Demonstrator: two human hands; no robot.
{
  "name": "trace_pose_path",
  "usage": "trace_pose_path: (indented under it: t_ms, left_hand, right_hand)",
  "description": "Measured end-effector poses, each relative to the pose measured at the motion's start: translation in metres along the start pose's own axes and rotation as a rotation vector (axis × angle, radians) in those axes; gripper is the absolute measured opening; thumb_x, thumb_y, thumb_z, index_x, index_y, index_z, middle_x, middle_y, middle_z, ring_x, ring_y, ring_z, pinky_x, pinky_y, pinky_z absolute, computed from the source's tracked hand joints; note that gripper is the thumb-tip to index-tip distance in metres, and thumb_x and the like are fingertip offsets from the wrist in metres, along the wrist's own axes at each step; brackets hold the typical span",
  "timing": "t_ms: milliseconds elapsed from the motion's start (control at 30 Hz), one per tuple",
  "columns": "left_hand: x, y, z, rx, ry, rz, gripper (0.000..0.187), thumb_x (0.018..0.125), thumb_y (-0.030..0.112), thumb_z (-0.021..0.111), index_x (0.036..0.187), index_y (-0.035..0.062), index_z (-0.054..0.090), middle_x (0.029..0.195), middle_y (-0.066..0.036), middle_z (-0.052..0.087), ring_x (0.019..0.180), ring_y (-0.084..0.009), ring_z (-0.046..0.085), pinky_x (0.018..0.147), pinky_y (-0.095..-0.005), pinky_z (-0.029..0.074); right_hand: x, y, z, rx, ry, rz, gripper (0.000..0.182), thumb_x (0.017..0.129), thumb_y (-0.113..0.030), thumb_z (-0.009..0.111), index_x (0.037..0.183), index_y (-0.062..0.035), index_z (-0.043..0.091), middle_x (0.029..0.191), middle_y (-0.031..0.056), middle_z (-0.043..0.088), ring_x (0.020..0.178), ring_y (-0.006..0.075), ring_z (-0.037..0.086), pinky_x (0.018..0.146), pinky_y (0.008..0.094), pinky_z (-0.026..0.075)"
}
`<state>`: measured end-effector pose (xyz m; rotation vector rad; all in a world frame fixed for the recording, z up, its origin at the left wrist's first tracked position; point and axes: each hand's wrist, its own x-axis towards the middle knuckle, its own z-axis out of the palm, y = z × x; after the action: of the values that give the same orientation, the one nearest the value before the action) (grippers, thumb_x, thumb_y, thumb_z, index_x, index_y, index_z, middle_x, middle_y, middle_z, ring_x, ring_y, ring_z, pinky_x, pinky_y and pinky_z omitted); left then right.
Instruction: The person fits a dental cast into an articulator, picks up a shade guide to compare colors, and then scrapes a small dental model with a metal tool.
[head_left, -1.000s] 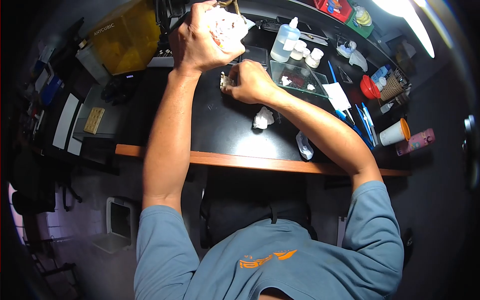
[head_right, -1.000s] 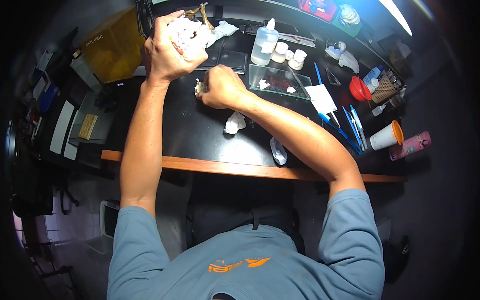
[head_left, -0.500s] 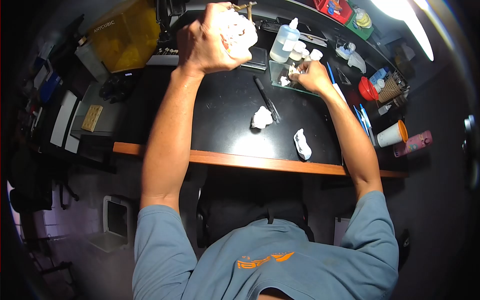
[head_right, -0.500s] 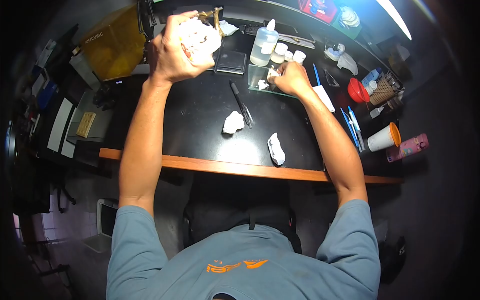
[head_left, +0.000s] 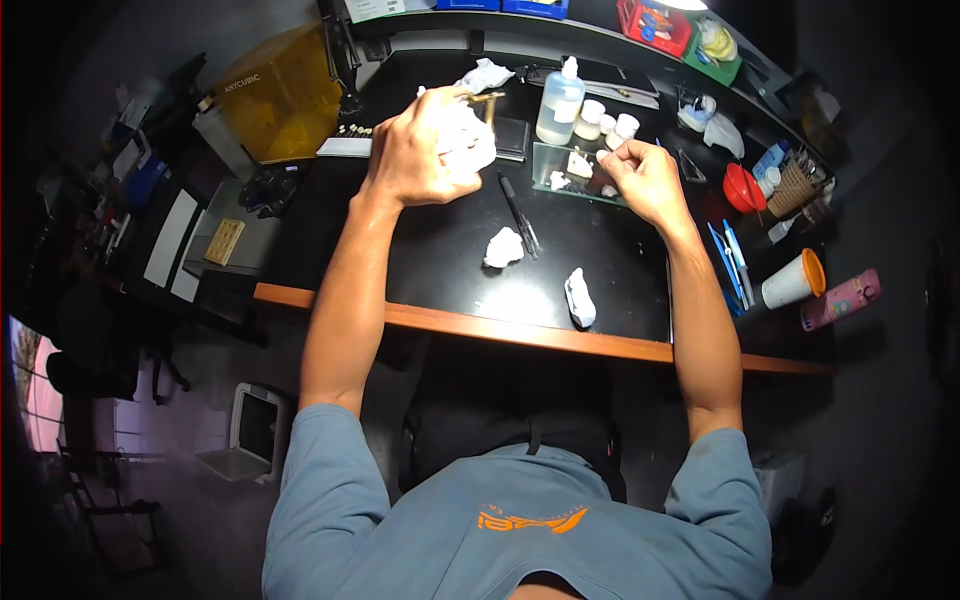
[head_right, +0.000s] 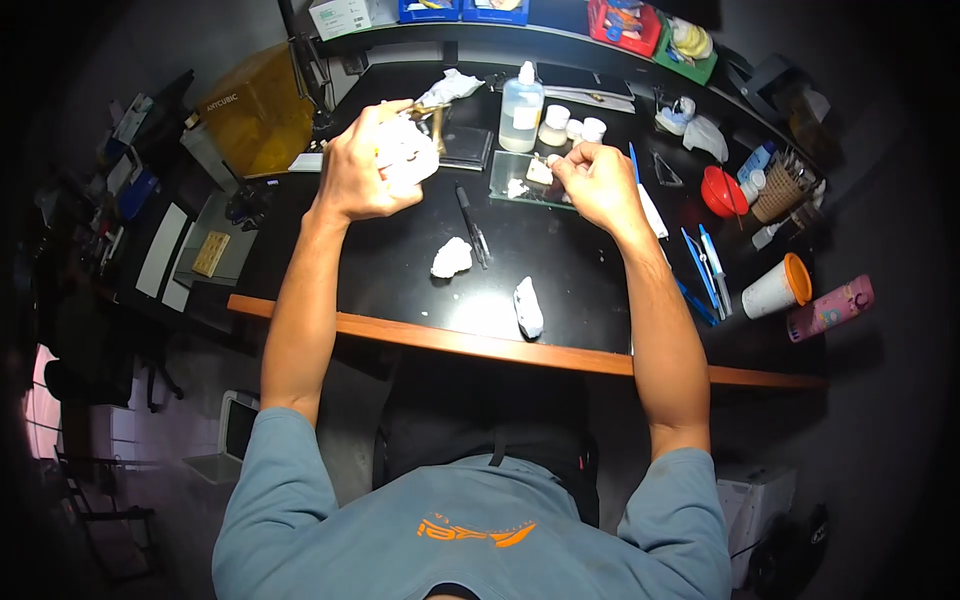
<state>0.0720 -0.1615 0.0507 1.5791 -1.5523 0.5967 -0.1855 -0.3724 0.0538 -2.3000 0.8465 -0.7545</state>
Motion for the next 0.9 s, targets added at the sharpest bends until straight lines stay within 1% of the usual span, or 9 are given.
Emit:
trace_pose_path:
  t_ms: [133,167,300,433,533,633,733,767,900]
  left_hand:
    - [-0.027,0.02,-0.012,0.091,0.04,0.056,0.083,0.056,0.023,0.081,0.135,0.0078,0.06,0.117,-0.017,0.073,0.101,-0.0356,0.075,0.087,-0.0421,0.062]
    - [-0.036,0.032,-0.016,0.096,-0.02,-0.047,0.084,0.056,0.02,0.081,0.136,0.0079,0.06,0.118,-0.016,0.073,0.104,-0.0353,0.075,0.088,-0.0418,0.062]
    - [-0.066,0.049,-0.019,0.112,-0.07,-0.035,0.086,0.058,0.016,0.081,0.14,0.0053,0.059,0.115,-0.018,0.072,0.1,-0.035,0.074,0.089,-0.0404,0.06]
    - [-0.082,0.056,-0.018,0.127,-0.129,0.015,0.068,0.057,0.013,0.083,0.118,0.0019,0.056,0.13,-0.017,0.066,0.1,-0.0336,0.071,0.087,-0.0405,0.059]
    - [-0.087,0.059,-0.015,0.147,-0.155,-0.008,0.068,0.057,0.013,0.083,0.116,0.0015,0.053,0.133,-0.018,0.065,0.105,-0.0345,0.07,0.09,-0.0402,0.058]
    - [-0.086,0.062,-0.014,0.153,-0.181,0.017,0.073,0.059,0.013,0.087,0.12,0.0003,0.05,0.136,-0.021,0.061,0.109,-0.0357,0.068,0.091,-0.0411,0.057]
    - [-0.087,0.059,-0.014,0.112,-0.206,0.019,0.076,0.061,0.016,0.092,0.122,-0.0002,0.049,0.139,-0.023,0.057,0.112,-0.0362,0.066,0.092,-0.0422,0.056]
    - [-0.086,0.06,-0.015,0.102,-0.229,-0.002,0.086,0.062,0.028,0.101,0.123,-0.0011,0.048,0.139,-0.023,0.055,0.112,-0.0363,0.065,0.091,-0.0435,0.056]
    - [-0.088,0.062,-0.016,0.07,-0.239,-0.025,0.103,0.055,0.048,0.103,0.125,-0.0021,0.047,0.139,-0.024,0.052,0.118,-0.0371,0.061,0.094,-0.045,0.055]
  right_hand:
    - [-0.013,0.004,-0.011,-0.096,-0.044,-0.042,0.031,0.091,-0.029,0.076,0.082,-0.0002,0.075,0.063,0.0101,0.064,0.061,0.0183,0.061,0.062,0.0383,0.049]
    - [-0.014,0.016,-0.005,-0.059,-0.031,-0.115,0.034,0.095,-0.031,0.076,0.079,-0.0007,0.072,0.061,0.0003,0.051,0.06,0.0096,0.045,0.056,0.0333,0.038]
    - [-0.025,0.008,-0.008,-0.057,-0.155,-0.069,0.035,0.095,-0.027,0.075,0.076,0.0015,0.068,0.063,0.0075,0.061,0.062,0.0147,0.057,0.061,0.036,0.047]
    - [-0.034,0.004,-0.001,-0.069,-0.164,-0.155,0.034,0.094,-0.026,0.076,0.077,0.0012,0.065,0.065,0.0148,0.064,0.064,0.0236,0.063,0.065,0.041,0.049]
    - [-0.038,0.0,0.002,-0.109,-0.248,-0.121,0.036,0.093,-0.028,0.077,0.077,0.0009,0.064,0.063,0.0146,0.062,0.063,0.0252,0.062,0.063,0.0423,0.048]
    - [-0.04,-0.001,0.007,-0.11,-0.222,-0.159,0.042,0.094,-0.035,0.077,0.076,0.0001,0.062,0.062,0.0152,0.061,0.061,0.0253,0.062,0.062,0.0427,0.048]
    - [-0.043,-0.019,-0.008,-0.199,-0.317,-0.081,0.052,0.095,-0.047,0.071,0.095,0.0056,0.073,0.086,0.0245,0.074,0.089,0.0379,0.074,0.088,0.0482,0.056]
    - [-0.043,-0.021,-0.008,-0.202,-0.326,-0.059,0.059,0.095,-0.05,0.07,0.102,0.0086,0.072,0.088,0.0262,0.074,0.092,0.0387,0.075,0.089,0.0481,0.057]
    - [-0.041,-0.022,-0.007,-0.204,-0.344,-0.033,0.06,0.099,-0.05,0.061,0.103,0.009,0.073,0.094,0.0294,0.074,0.095,0.0419,0.074,0.09,0.0501,0.056]
